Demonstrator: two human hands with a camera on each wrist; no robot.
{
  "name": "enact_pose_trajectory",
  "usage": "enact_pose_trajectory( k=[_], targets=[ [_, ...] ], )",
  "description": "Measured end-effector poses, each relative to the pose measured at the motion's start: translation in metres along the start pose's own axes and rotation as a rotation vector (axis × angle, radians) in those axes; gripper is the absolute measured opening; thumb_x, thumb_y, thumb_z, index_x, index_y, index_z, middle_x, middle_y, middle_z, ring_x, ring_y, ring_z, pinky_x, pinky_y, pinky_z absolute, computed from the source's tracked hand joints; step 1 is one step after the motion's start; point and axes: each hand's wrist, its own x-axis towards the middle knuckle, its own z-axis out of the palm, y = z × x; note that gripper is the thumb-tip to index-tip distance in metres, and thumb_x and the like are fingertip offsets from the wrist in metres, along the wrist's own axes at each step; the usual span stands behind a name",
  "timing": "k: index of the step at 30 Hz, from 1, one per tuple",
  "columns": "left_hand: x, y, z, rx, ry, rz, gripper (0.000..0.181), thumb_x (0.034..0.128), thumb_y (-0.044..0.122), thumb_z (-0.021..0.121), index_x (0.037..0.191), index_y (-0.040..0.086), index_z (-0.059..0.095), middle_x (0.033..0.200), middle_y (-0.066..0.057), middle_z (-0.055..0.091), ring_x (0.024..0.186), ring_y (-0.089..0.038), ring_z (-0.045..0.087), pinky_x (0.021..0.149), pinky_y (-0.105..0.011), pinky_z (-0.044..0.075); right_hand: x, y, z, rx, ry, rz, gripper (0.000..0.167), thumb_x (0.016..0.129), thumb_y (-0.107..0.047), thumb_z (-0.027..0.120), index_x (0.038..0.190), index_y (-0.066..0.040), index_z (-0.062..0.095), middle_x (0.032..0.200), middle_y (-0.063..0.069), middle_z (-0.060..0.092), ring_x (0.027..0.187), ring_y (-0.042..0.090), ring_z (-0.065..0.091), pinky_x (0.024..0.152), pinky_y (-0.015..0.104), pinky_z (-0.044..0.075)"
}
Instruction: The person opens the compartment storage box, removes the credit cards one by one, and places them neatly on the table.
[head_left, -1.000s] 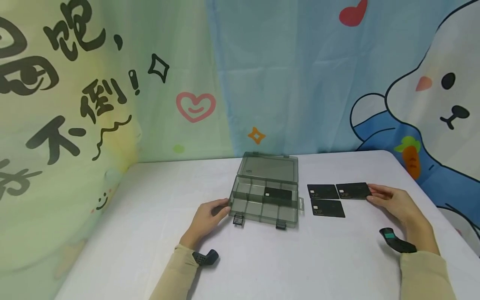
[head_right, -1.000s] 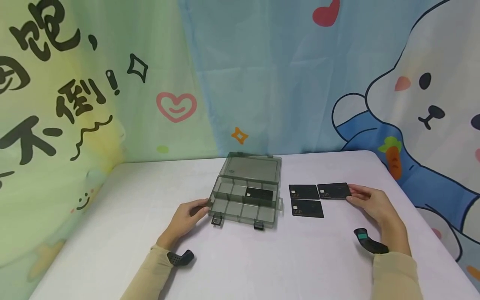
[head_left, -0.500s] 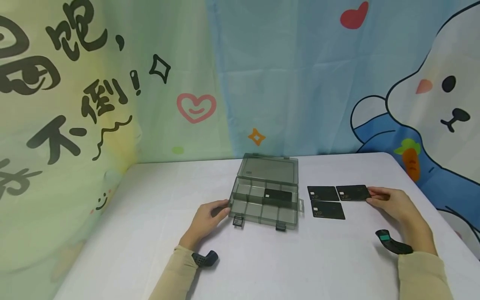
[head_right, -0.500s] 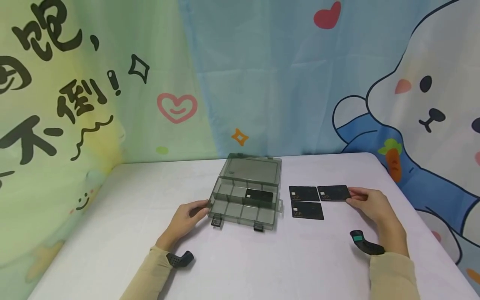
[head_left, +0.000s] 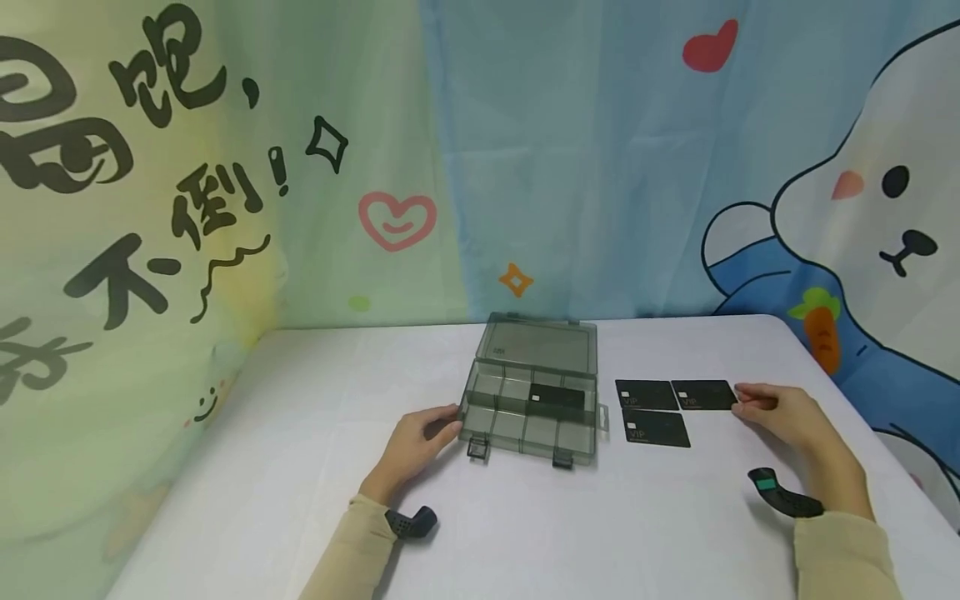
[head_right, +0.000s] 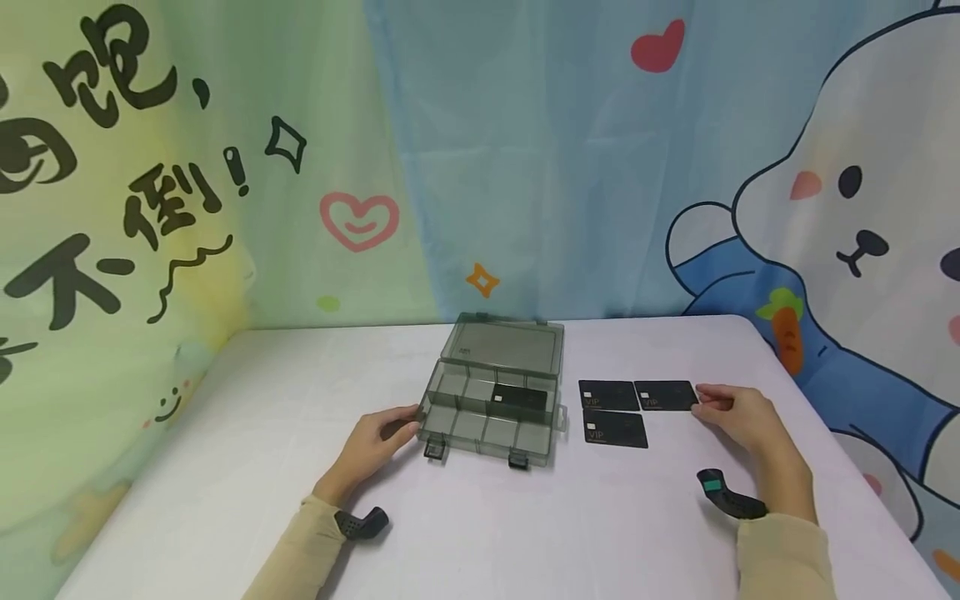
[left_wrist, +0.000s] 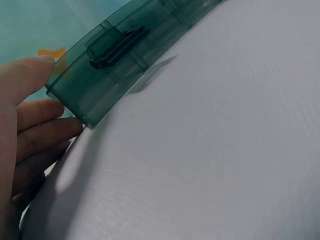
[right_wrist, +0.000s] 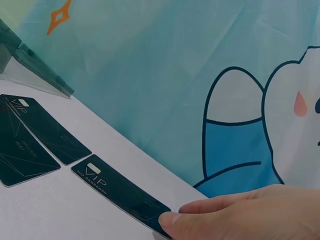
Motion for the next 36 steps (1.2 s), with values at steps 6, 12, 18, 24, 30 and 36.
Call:
enact_pose_trajectory(
  k=[6,12,18,24,30,36],
  targets=[
    [-0.001,0.003,0.0,0.019,-0.003,0.008,0.045,0.0914,0.042,0.059,0.123,0.011,0.064,0.125,-0.004,0.065,0.12,-0.023,0.059,0.106,-0.04,0.043,-0.002,-0.008,-0.008,-0.026,-0.018,-0.008,0.072,0.091,-0.047,0.058,0.137,0.006,0.043,0.12,0.031,0.055,0.105,0.044,0.049,0.092,0.065,0.041],
    [-0.005,0.002,0.003,0.036,0.0,0.024,0.046,0.0923,0.045,0.057,0.123,0.012,0.064,0.124,-0.004,0.065,0.119,-0.023,0.06,0.105,-0.041,0.044,-0.009,-0.019,-0.012,-0.053,-0.01,-0.068,0.074,0.093,-0.053,0.052,0.137,0.006,0.042,0.124,0.034,0.052,0.109,0.049,0.048,0.088,0.065,0.044],
    [-0.007,0.003,0.005,0.037,0.002,0.021,0.046,0.0924,0.047,0.056,0.122,0.013,0.065,0.123,-0.002,0.066,0.119,-0.021,0.06,0.105,-0.04,0.044,-0.016,-0.046,-0.014,-0.097,0.078,-0.147,0.07,0.094,-0.051,0.051,0.134,0.006,0.047,0.122,0.033,0.055,0.108,0.047,0.05,0.086,0.062,0.047],
    [-0.002,0.003,0.004,0.051,0.019,0.05,0.047,0.0915,0.048,0.057,0.122,0.014,0.065,0.118,-0.001,0.069,0.117,-0.021,0.061,0.104,-0.04,0.045,-0.023,-0.093,-0.007,-0.103,0.104,-0.284,0.063,0.095,-0.044,0.054,0.132,0.007,0.049,0.121,0.031,0.057,0.11,0.048,0.052,0.088,0.059,0.049],
    [0.0,0.002,0.006,0.064,0.022,0.084,0.053,0.0864,0.05,0.063,0.126,0.015,0.062,0.116,0.002,0.069,0.118,-0.02,0.06,0.105,-0.04,0.044,-0.028,-0.133,0.018,-0.059,0.146,-0.366,0.046,0.093,-0.025,0.062,0.129,0.004,0.054,0.121,0.025,0.059,0.107,0.04,0.059,0.09,0.052,0.052],
    [0.002,0.002,0.005,0.093,0.025,0.102,0.061,0.0835,0.054,0.064,0.13,0.016,0.058,0.118,0.003,0.068,0.119,-0.021,0.059,0.106,-0.041,0.043,-0.022,-0.166,0.05,-0.046,0.13,-0.491,0.038,0.089,-0.014,0.066,0.122,0.004,0.061,0.115,0.021,0.064,0.102,0.035,0.063,0.085,0.045,0.056]
  ],
)
